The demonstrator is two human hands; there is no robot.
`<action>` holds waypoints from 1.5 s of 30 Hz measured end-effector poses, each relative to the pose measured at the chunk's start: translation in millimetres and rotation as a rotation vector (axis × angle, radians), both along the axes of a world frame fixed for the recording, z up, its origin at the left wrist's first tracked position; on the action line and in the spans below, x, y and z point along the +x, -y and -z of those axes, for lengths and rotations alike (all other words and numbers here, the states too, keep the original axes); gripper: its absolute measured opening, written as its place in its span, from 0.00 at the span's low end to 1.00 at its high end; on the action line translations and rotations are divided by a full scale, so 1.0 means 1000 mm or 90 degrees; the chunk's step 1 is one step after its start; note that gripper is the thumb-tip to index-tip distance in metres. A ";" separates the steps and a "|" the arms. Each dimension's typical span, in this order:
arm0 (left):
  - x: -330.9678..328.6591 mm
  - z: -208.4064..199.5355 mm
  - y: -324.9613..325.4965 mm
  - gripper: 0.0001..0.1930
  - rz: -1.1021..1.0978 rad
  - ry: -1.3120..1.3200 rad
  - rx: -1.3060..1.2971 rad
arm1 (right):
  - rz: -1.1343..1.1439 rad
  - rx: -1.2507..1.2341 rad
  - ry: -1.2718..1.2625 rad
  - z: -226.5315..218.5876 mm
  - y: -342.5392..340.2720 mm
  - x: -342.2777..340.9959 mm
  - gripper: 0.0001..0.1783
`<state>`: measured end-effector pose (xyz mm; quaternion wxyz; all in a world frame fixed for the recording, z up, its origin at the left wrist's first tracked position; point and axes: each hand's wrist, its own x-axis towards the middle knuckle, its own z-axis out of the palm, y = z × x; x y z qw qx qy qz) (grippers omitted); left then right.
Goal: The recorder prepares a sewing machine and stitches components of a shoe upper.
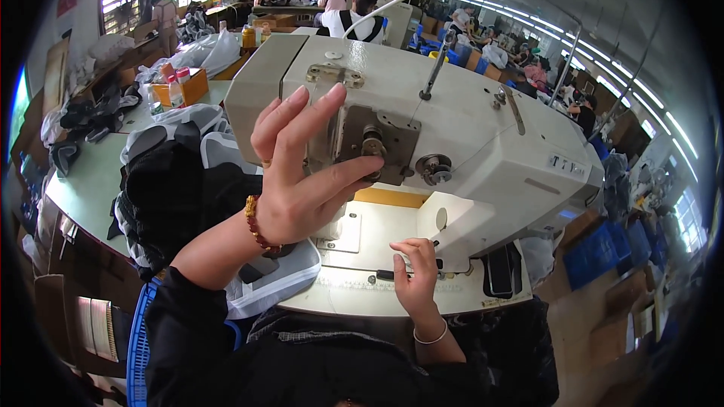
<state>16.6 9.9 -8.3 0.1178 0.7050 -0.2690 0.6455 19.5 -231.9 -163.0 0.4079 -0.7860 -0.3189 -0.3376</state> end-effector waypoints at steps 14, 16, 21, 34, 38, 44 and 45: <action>0.000 0.005 0.007 0.15 -0.055 0.030 0.014 | 0.037 0.004 -0.035 0.021 0.008 0.001 0.08; 0.001 0.004 0.009 0.14 -0.061 0.030 0.011 | 0.036 0.006 -0.040 0.021 0.009 0.001 0.08; 0.013 0.007 0.007 0.12 -0.077 0.067 0.014 | 0.043 0.007 -0.050 0.023 0.012 0.001 0.07; 0.030 0.007 0.006 0.12 -0.108 0.187 0.059 | 0.139 0.018 -0.084 0.029 0.051 -0.008 0.08; 0.028 0.004 0.005 0.12 -0.132 0.178 0.070 | 0.127 0.023 -0.070 0.022 0.048 -0.003 0.10; 0.024 0.004 0.002 0.13 -0.125 0.166 0.073 | 0.031 0.015 0.042 -0.026 0.008 0.000 0.14; 0.023 0.003 0.000 0.12 -0.134 0.151 0.101 | 0.000 0.014 0.089 -0.039 0.000 0.002 0.16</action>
